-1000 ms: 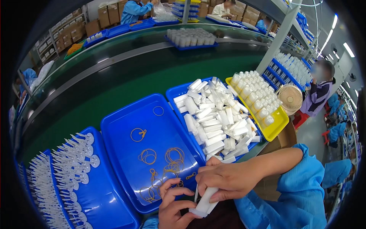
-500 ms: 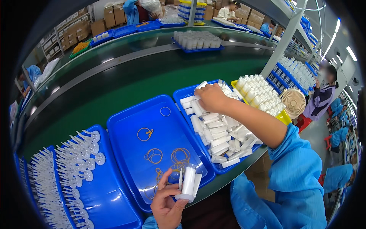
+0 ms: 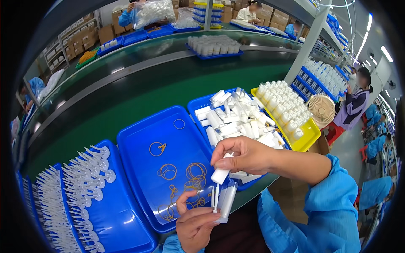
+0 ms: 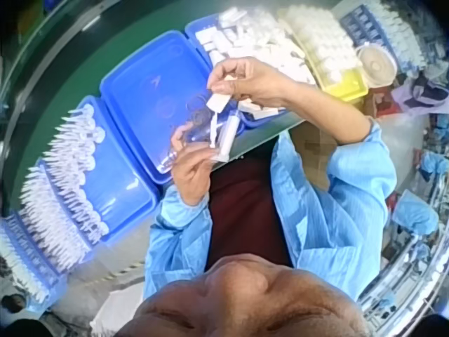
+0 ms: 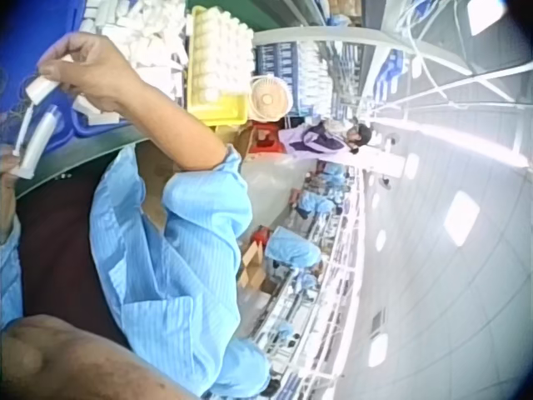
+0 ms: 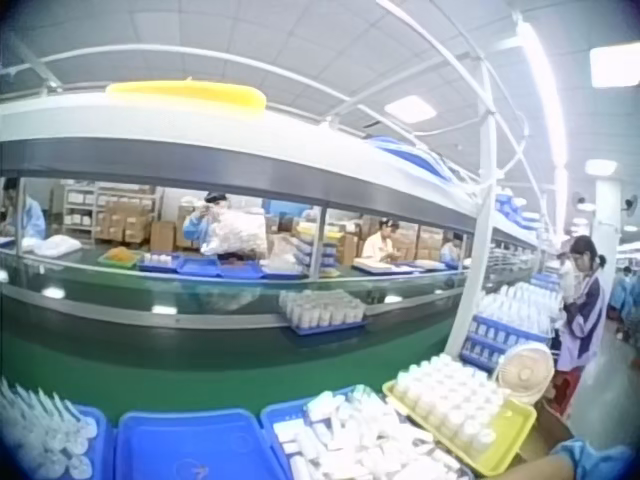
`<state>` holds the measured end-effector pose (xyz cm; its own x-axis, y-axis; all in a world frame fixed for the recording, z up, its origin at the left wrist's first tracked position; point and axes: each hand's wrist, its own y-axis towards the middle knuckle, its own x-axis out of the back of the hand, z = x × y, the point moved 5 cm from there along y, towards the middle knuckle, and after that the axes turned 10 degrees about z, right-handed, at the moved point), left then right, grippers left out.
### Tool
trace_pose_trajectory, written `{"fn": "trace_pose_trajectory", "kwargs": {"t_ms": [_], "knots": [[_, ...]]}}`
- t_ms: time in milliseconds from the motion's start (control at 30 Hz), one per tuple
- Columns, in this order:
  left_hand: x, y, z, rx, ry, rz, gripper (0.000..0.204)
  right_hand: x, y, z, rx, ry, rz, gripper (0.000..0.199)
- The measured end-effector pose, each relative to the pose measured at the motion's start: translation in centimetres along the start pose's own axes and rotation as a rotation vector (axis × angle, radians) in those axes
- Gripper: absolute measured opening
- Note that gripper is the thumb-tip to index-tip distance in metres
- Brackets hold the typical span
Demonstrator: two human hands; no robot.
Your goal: Assembling small white plastic components by inserting internal pieces and securing with rubber bands at a factory workstation.
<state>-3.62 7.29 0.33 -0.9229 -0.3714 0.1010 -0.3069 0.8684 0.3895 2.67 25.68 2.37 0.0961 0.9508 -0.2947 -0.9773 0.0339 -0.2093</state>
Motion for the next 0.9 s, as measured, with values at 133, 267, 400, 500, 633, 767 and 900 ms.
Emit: {"fn": "trace_pose_trajectory", "kwargs": {"t_ms": [133, 267, 400, 500, 633, 767, 900], "knots": [[-0.2, 0.0, -0.9, -0.019, 0.023, -0.031, 0.007, -0.1, -0.1, -0.3, -0.002, 0.104, 0.111, 0.021], [-0.4, -0.1, -1.0, 0.004, 0.018, -0.028, 0.006, 0.0, -0.4, -0.8, -0.028, 0.111, 0.149, 0.019], [-0.5, 0.0, -0.8, 0.017, 0.016, -0.029, 0.007, -0.5, -0.9, -0.1, -0.051, -0.141, 0.082, 0.015], [-0.7, 0.1, -0.7, 0.038, 0.031, -0.005, 0.007, -1.6, -1.6, 2.2, 0.065, -0.856, 0.118, 0.015], [-0.8, 0.2, -0.9, -0.128, 0.173, 0.087, 0.008, -2.5, -2.4, 2.8, 0.091, -0.865, 0.223, 0.016], [-1.1, -0.2, -0.5, -0.178, 0.199, 0.164, 0.007, -3.7, -2.6, 1.6, 0.007, -0.809, 0.389, 0.014], [-1.0, 0.1, -0.2, -0.124, 0.093, -0.012, 0.025, -6.0, -2.6, 0.4, 0.241, -0.860, 0.396, 0.008]]}}
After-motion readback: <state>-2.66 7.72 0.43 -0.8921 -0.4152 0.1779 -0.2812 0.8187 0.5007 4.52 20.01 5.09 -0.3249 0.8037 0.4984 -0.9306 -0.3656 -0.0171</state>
